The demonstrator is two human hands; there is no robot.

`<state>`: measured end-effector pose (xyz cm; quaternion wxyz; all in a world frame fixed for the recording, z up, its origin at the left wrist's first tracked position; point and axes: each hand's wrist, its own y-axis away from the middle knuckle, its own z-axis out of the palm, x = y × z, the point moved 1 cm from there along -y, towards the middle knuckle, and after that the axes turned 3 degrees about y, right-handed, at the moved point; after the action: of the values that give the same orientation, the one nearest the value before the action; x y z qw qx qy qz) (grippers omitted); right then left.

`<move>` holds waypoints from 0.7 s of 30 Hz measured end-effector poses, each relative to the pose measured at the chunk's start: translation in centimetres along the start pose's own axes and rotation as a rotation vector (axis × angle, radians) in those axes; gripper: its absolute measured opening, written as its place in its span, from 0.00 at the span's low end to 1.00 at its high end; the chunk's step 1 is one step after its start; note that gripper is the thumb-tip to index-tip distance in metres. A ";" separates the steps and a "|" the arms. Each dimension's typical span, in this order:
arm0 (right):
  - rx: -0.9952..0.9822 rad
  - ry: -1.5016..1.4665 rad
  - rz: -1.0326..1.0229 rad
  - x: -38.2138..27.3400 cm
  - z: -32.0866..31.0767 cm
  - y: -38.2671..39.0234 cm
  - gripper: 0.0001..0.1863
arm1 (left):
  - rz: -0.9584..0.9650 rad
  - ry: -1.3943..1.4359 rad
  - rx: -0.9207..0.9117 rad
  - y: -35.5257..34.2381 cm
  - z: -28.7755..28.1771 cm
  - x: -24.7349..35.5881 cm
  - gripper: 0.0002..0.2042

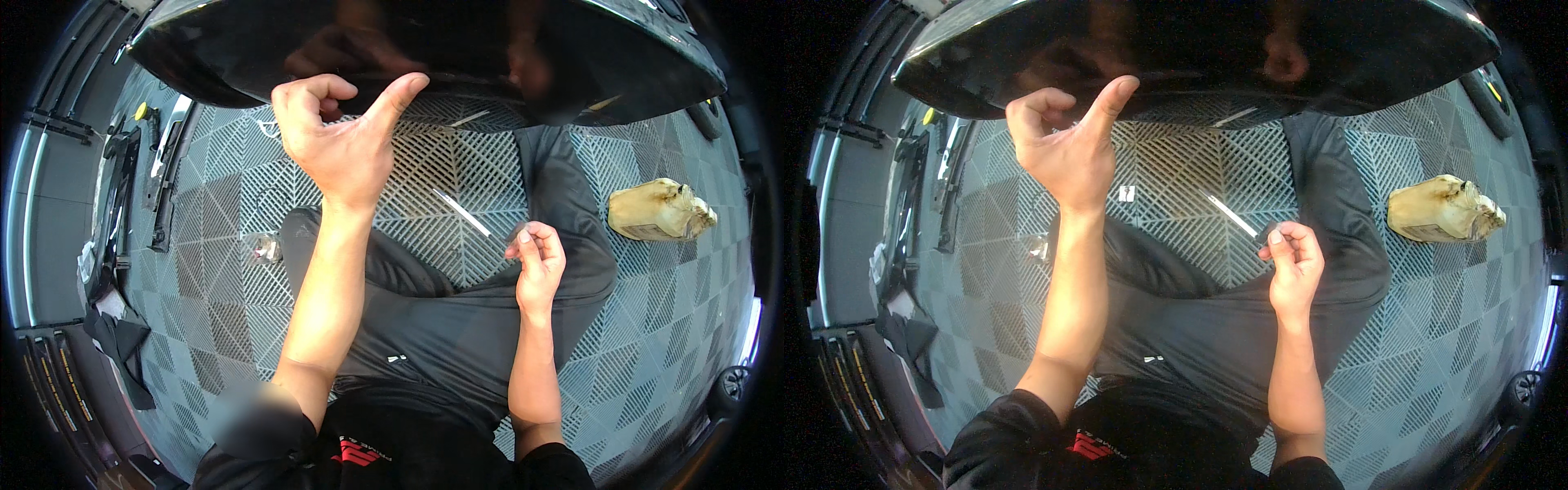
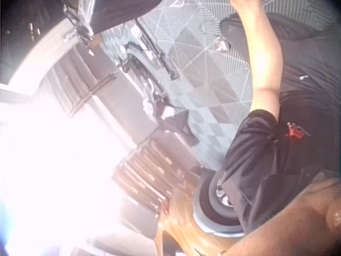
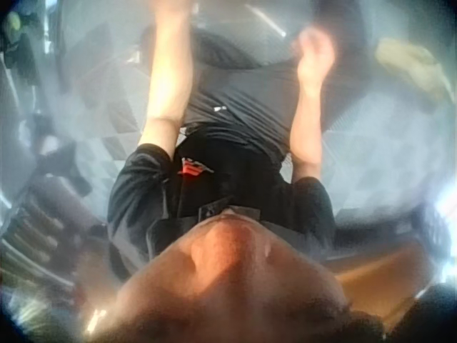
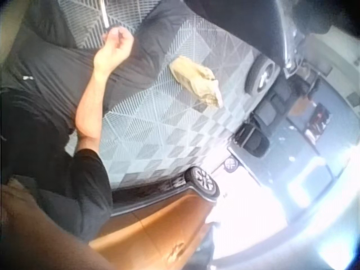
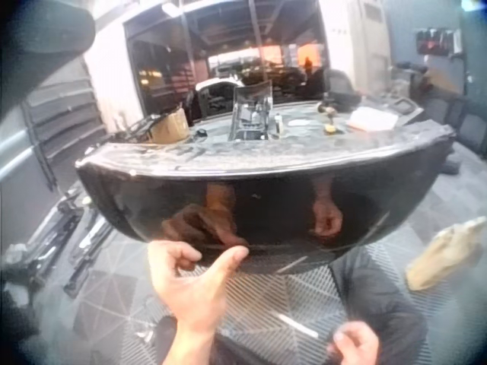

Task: The person sits on the floor and uses a small metal scraper to remove adhesive residue from the edge of a black car bumper. They repeatedly scrape along the same edge, occasionally lifting the bumper to inspect the surface.

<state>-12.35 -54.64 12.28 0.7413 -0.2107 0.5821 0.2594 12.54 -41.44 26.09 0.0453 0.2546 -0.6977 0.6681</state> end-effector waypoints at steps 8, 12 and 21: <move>0.015 0.011 0.012 0.1 0.1 0.1 0.06 | -0.271 0.190 0.004 -0.7 -1.3 -0.9 0.21; 0.013 0.005 0.030 0.0 0.1 0.0 0.06 | -0.348 0.291 -0.009 -0.8 -2.0 -2.0 0.19; 0.002 -0.010 0.041 0.2 0.3 0.0 0.05 | -0.519 0.754 0.038 -1.1 -2.5 -3.0 0.20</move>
<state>-12.12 -54.46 12.15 0.7389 -0.1969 0.5829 0.2750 14.90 -38.14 26.13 0.4572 0.1609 -0.5332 0.6934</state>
